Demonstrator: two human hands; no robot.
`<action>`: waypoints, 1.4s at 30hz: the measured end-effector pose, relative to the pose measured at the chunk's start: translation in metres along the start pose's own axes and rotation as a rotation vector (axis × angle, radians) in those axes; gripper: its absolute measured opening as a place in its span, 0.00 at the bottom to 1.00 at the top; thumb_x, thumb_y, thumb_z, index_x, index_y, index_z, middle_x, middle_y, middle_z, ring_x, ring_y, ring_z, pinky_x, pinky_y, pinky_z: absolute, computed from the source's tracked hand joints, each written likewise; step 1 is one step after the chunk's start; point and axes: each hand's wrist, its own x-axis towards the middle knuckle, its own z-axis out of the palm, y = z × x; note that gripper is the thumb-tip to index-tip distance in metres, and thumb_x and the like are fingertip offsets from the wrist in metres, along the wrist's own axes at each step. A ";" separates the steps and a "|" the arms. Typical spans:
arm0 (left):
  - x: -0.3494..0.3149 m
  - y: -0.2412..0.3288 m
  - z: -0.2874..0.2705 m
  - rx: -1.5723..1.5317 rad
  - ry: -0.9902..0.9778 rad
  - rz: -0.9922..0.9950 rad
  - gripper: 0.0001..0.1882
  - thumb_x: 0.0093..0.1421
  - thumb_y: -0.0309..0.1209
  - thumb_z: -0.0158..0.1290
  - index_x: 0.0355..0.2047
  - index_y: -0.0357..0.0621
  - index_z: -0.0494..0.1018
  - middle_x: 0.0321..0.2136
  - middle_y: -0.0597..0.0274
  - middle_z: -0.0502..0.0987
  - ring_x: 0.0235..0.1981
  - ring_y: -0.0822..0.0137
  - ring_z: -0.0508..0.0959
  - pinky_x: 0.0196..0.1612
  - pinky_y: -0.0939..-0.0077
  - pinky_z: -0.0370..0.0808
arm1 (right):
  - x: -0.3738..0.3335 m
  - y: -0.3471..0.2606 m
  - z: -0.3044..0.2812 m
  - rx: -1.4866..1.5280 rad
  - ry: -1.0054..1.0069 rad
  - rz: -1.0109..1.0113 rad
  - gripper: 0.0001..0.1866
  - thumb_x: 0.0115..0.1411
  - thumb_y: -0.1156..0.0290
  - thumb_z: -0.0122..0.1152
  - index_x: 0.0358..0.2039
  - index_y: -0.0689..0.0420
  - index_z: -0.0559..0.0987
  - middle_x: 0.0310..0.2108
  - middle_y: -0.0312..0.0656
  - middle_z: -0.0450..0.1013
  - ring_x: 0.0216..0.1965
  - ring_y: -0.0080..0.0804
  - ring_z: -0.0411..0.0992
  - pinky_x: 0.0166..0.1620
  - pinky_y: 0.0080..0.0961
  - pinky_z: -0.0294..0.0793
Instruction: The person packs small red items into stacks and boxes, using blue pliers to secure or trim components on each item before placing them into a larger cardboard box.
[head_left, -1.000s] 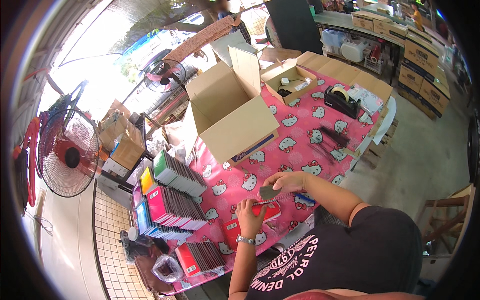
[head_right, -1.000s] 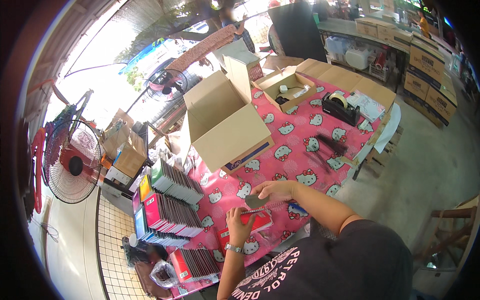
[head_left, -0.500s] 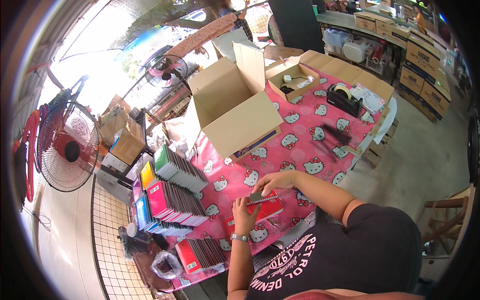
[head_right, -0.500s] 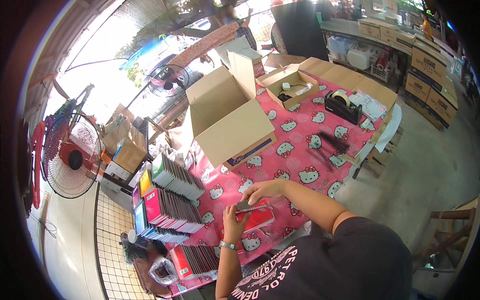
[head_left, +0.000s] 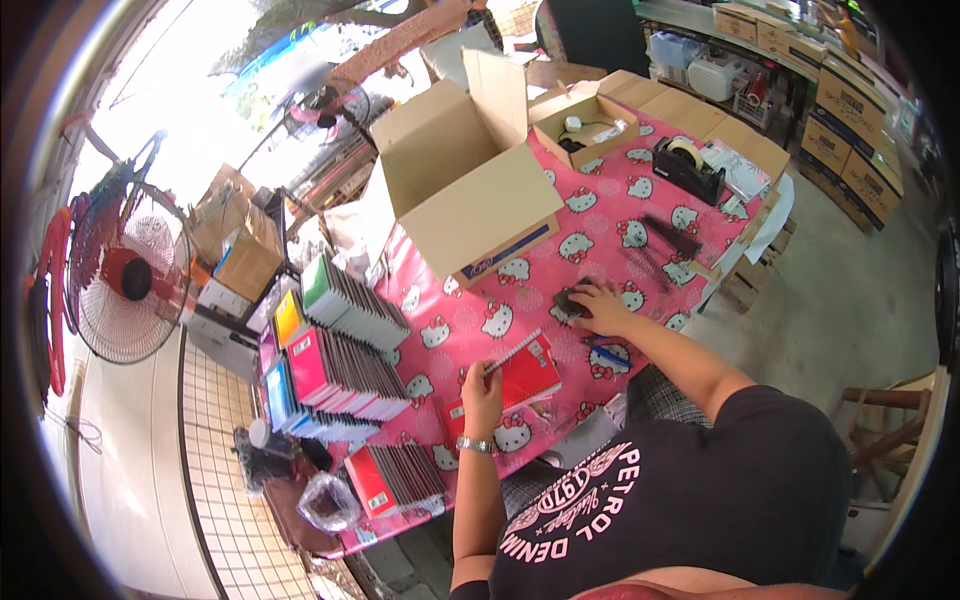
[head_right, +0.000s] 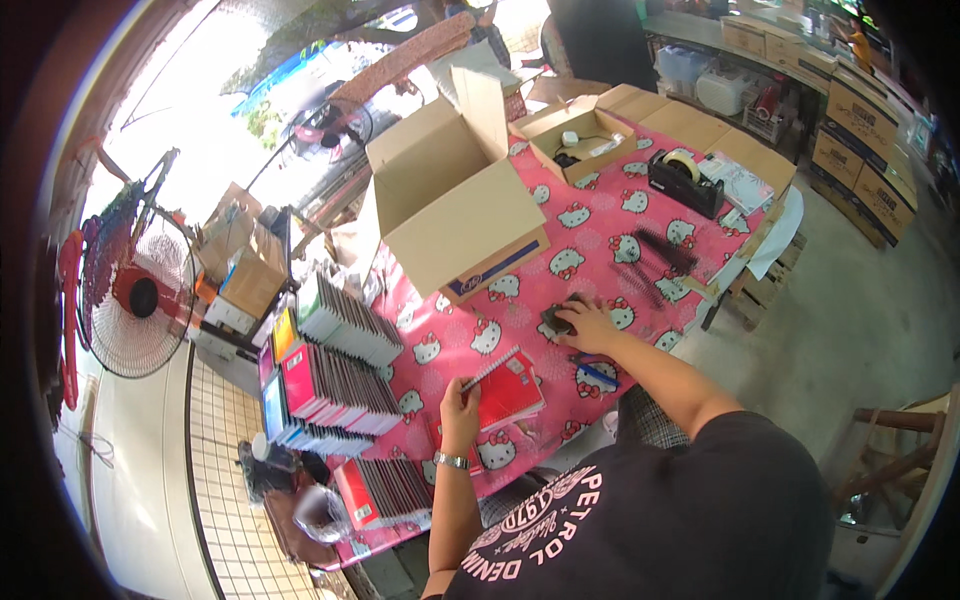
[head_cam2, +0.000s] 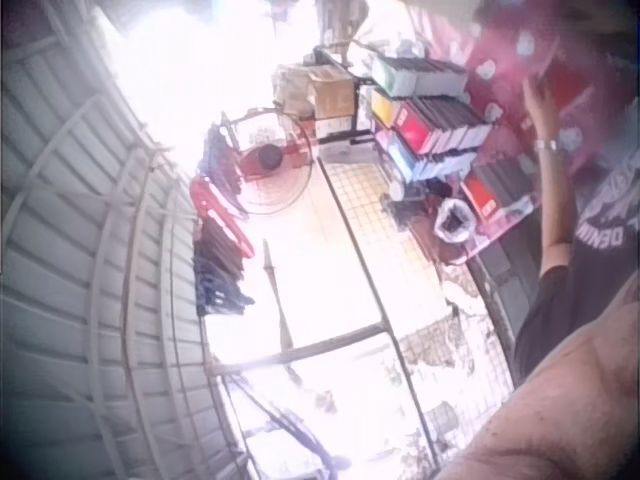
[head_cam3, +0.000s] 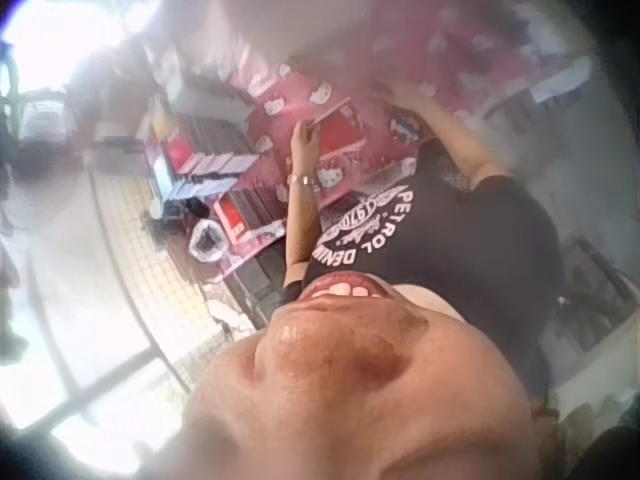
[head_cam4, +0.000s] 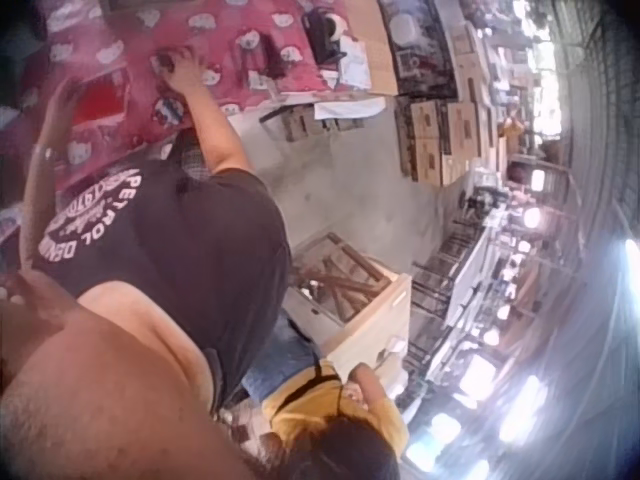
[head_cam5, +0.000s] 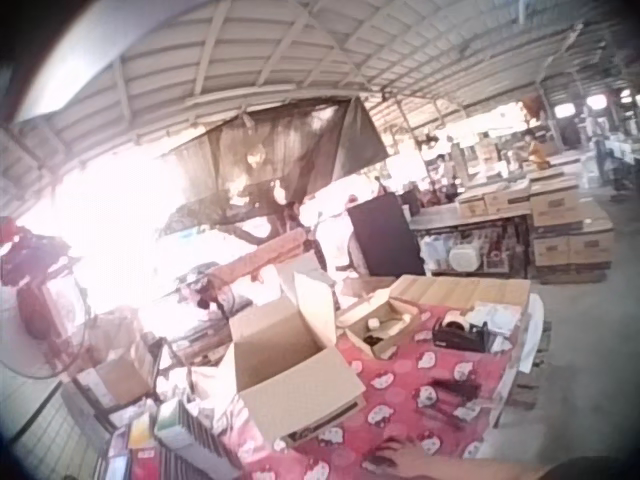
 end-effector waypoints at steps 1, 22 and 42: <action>-0.004 -0.007 -0.004 -0.074 0.026 -0.051 0.08 0.62 0.26 0.55 0.41 0.37 0.73 0.31 0.58 0.76 0.31 0.66 0.76 0.33 0.69 0.75 | -0.020 -0.010 0.002 -0.051 0.071 -0.020 0.37 0.54 0.43 0.63 0.60 0.48 0.72 0.64 0.44 0.62 0.67 0.54 0.54 0.65 0.60 0.51; -0.024 -0.007 0.011 -0.239 0.235 -0.160 0.07 0.66 0.24 0.53 0.44 0.36 0.71 0.32 0.64 0.78 0.30 0.79 0.76 0.31 0.81 0.79 | -0.086 -0.175 -0.037 0.455 0.117 -0.426 0.30 0.51 0.63 0.68 0.55 0.57 0.73 0.47 0.43 0.71 0.52 0.44 0.68 0.56 0.42 0.63; -0.052 -0.007 -0.006 -0.720 0.761 -0.278 0.08 0.64 0.25 0.55 0.42 0.35 0.71 0.34 0.58 0.77 0.28 0.72 0.78 0.25 0.76 0.80 | -0.069 -0.123 -0.022 0.839 -0.027 -0.073 0.22 0.59 0.65 0.64 0.53 0.58 0.77 0.39 0.46 0.74 0.43 0.37 0.73 0.47 0.32 0.72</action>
